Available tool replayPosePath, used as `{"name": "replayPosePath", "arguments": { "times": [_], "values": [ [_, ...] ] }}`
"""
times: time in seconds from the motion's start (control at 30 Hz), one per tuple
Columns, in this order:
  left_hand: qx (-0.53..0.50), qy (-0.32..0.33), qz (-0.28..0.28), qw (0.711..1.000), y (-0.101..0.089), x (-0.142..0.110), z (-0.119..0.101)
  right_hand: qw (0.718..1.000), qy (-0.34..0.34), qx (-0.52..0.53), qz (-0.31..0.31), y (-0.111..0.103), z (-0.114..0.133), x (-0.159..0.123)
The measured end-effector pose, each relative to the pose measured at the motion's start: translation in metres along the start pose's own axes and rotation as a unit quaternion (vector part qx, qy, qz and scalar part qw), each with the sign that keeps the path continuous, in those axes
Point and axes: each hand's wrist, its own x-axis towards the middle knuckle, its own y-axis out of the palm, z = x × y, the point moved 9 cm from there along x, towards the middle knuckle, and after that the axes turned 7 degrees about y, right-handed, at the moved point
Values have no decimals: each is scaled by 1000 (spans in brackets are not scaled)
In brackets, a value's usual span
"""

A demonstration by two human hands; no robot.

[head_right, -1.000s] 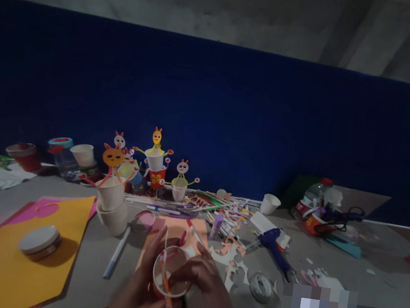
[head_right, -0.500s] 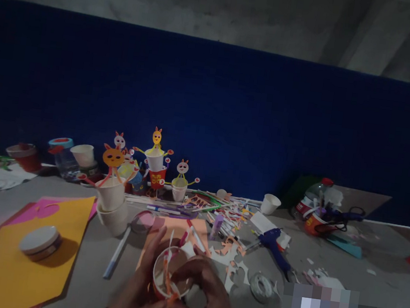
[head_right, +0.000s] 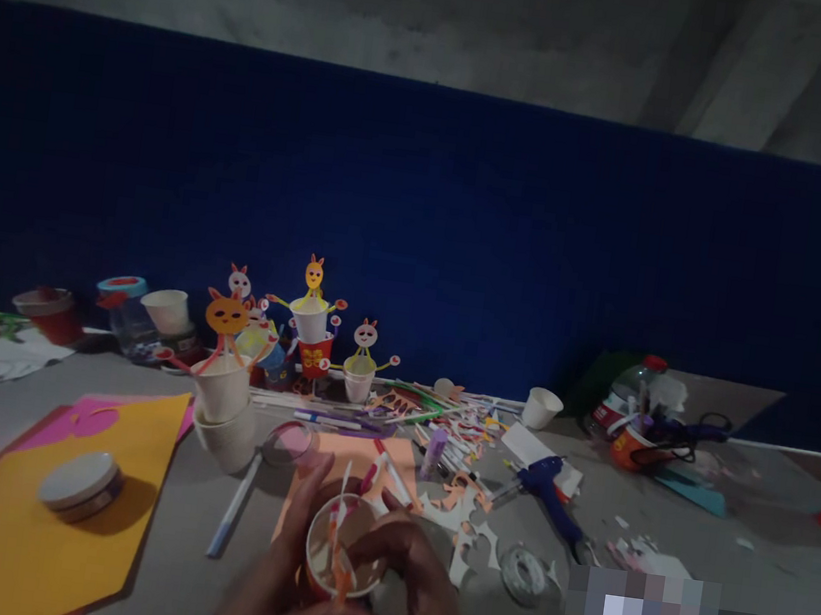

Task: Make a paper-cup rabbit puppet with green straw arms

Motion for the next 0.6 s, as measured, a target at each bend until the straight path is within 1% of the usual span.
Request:
{"name": "replayPosePath", "arguments": {
  "times": [0.2, 0.37, 0.5, 0.6],
  "values": [
    [-10, -8, -12, 1000, -1, 1, 4, 1000, -2, 15, -9, 1, -1, 0],
    [32, 13, -16, 999, -4, 2, 1, 999, -10, 30, -12, 2, -3, -1],
    [53, 4, -16, 998, -5, 4, -2, 1000, -13, 14, -23, 2, -10, -3],
    [63, 1, -26, 998, -6, 6, -6, 999, -28, 15, -22, 3, -9, -3]
  ]
}}
